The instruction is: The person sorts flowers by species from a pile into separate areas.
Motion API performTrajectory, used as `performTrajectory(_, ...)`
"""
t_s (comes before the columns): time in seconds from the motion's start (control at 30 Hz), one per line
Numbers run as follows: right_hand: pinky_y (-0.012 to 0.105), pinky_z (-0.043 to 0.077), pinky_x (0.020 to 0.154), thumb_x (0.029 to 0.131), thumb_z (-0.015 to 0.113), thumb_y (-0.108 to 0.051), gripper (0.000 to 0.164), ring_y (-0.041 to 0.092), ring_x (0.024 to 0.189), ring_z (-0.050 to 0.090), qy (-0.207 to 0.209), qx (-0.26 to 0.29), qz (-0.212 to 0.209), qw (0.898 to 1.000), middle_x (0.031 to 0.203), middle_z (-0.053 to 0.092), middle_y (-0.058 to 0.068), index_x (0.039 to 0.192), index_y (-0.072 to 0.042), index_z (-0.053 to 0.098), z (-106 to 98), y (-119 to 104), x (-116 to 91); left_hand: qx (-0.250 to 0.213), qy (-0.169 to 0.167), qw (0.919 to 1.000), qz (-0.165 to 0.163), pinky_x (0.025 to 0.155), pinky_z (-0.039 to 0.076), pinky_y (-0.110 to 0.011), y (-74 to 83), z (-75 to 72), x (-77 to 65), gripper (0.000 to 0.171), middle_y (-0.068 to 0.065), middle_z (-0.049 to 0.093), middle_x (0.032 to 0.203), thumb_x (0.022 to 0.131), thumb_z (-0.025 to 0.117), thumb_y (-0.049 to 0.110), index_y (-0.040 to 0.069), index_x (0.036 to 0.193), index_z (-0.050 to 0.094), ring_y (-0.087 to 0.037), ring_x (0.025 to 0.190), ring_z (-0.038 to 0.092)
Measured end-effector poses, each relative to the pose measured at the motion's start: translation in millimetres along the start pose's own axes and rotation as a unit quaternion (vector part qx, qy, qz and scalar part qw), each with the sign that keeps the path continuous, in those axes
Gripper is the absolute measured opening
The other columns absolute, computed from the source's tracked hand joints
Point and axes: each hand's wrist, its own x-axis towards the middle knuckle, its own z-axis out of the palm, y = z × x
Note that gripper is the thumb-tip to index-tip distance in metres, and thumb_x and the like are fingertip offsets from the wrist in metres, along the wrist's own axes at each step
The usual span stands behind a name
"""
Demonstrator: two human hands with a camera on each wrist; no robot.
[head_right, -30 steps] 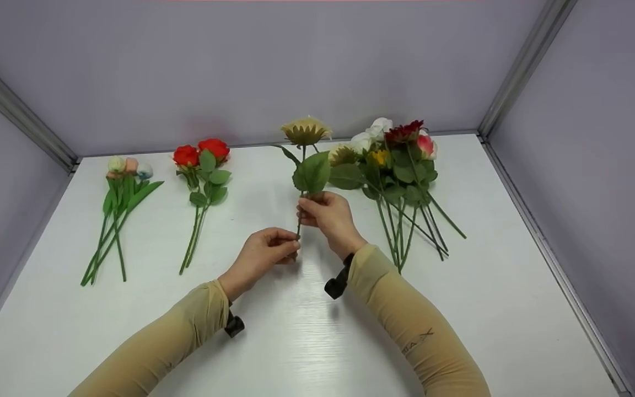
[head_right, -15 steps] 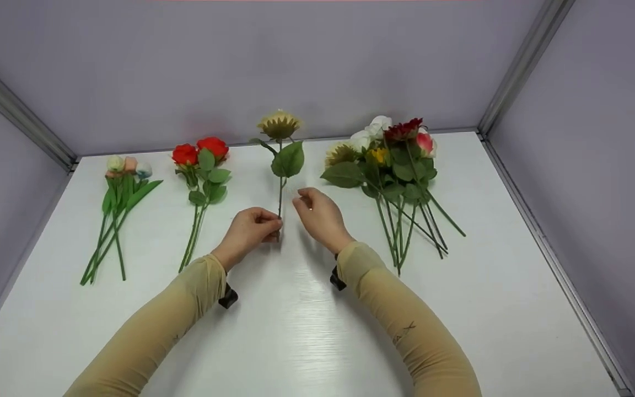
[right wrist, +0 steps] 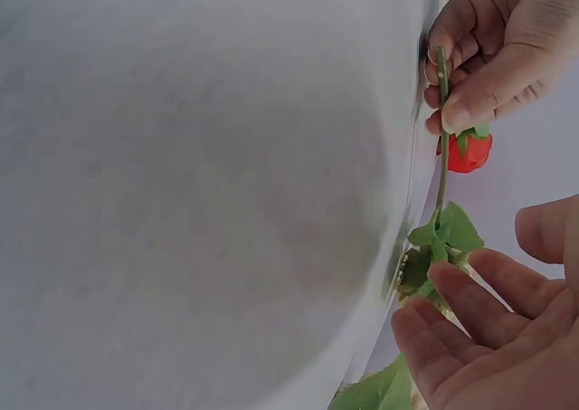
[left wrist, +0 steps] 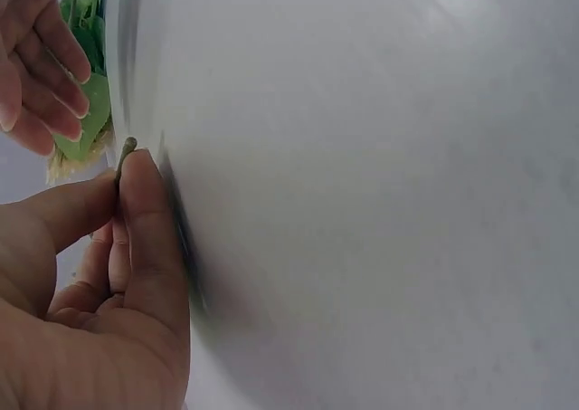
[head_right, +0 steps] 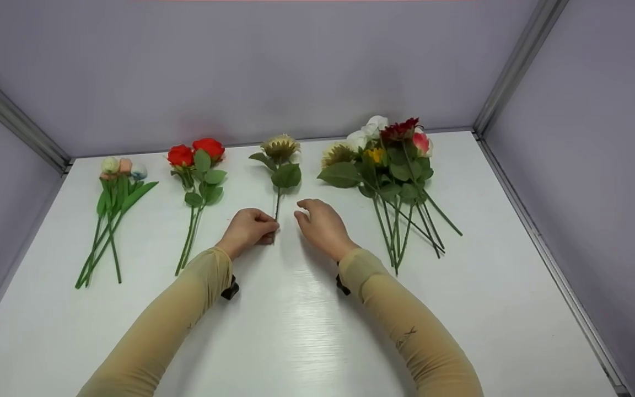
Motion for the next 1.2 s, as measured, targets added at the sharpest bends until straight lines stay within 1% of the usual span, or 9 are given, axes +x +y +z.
performTrajectory(0.43,0.047,0.044,0.108,0.107,0.057,-0.027,0.038,0.031,0.131,0.054,0.006,0.017,0.002,1.0,0.138,0.061,0.014,0.137,-0.004,0.063,-2.0,8.4,-5.9,0.048,0.0,0.9989,0.005,0.063,0.057,-0.025,0.9,5.1,1.6,0.013,-0.008,0.069,0.082,0.093,0.076,0.011,0.001,0.098,0.068,-0.014,0.068,0.067)
performTrajectory(0.7,0.047,0.048,0.102,0.107,0.056,-0.023,0.033,0.03,0.124,0.058,0.031,0.017,-0.004,0.999,0.133,0.064,0.014,0.133,-0.006,0.066,-17.7,18.1,-9.7,0.068,-0.008,0.9975,0.017,0.06,0.053,-0.023,1.1,3.0,-1.6,0.02,-0.006,0.068,0.08,0.094,0.077,0.02,0.004,0.099,0.066,-0.014,0.066,0.066)
performTrajectory(0.8,0.046,0.051,0.095,0.107,0.056,-0.022,0.031,0.03,0.115,0.062,0.049,0.015,-0.006,0.999,0.127,0.066,0.014,0.129,-0.005,0.068,-29.6,25.8,-11.5,0.089,-0.001,0.9953,0.036,0.063,0.054,-0.027,1.6,1.1,-4.9,0.023,-0.006,0.067,0.086,0.096,0.075,0.024,0.004,0.105,0.066,-0.015,0.068,0.065)
performTrajectory(0.87,0.045,0.052,0.088,0.107,0.055,-0.021,0.03,0.029,0.106,0.063,0.065,0.011,-0.003,0.998,0.121,0.068,0.014,0.127,-0.004,0.069,-39.8,33.0,-12.8,0.121,0.005,0.9903,0.068,0.069,0.053,-0.03,3.5,0.8,-7.6,0.027,-0.006,0.066,0.094,0.097,0.073,0.026,0.004,0.111,0.067,-0.016,0.075,0.063)
performTrajectory(0.93,0.044,0.05,0.083,0.107,0.055,-0.021,0.029,0.028,0.1,0.062,0.081,0.003,0.007,0.997,0.116,0.068,0.013,0.125,-0.004,0.07,-51.7,41.8,-13.5,0.159,0.005,0.981,0.112,0.077,0.053,-0.033,6.4,2.4,-10.8,0.033,-0.008,0.065,0.104,0.099,0.071,0.029,0.004,0.119,0.067,-0.019,0.085,0.063)
performTrajectory(1.03,0.044,0.049,0.078,0.107,0.054,-0.022,0.029,0.028,0.092,0.061,0.1,-0.012,0.03,0.994,0.112,0.068,0.014,0.124,-0.004,0.07,-71.6,57.9,-13.0,0.228,-0.003,0.9564,0.182,0.094,0.05,-0.038,12.8,8.5,-18.2,0.042,-0.01,0.061,0.121,0.1,0.069,0.033,0.006,0.132,0.064,-0.022,0.107,0.059)
performTrajectory(1.1,0.044,0.049,0.078,0.107,0.054,-0.022,0.03,0.029,0.091,0.061,0.109,-0.024,0.045,0.993,0.112,0.068,0.015,0.123,-0.003,0.07,-85.5,68.6,-12.5,0.28,-0.021,0.9321,0.229,0.103,0.047,-0.04,16.8,14.6,-25.6,0.049,-0.011,0.058,0.133,0.101,0.068,0.036,0.009,0.141,0.06,-0.025,0.121,0.056)
performTrajectory(1.13,0.045,0.05,0.079,0.107,0.053,-0.022,0.03,0.029,0.091,0.061,0.112,-0.03,0.049,0.992,0.112,0.069,0.016,0.122,-0.002,0.07,-92.2,73.5,-12.6,0.308,-0.03,0.9166,0.253,0.107,0.044,-0.04,18.6,18.1,-29.6,0.052,-0.01,0.056,0.138,0.101,0.067,0.038,0.011,0.144,0.057,-0.026,0.127,0.053)
performTrajectory(1.2,0.048,0.051,0.079,0.107,0.053,-0.021,0.03,0.031,0.092,0.062,0.115,-0.044,0.053,0.991,0.11,0.069,0.018,0.122,0.0,0.07,-104.3,81.8,-13.8,0.364,-0.051,0.8798,0.301,0.115,0.037,-0.041,21.2,25.5,-38.6,0.059,-0.009,0.051,0.148,0.101,0.065,0.042,0.013,0.151,0.051,-0.027,0.138,0.045)
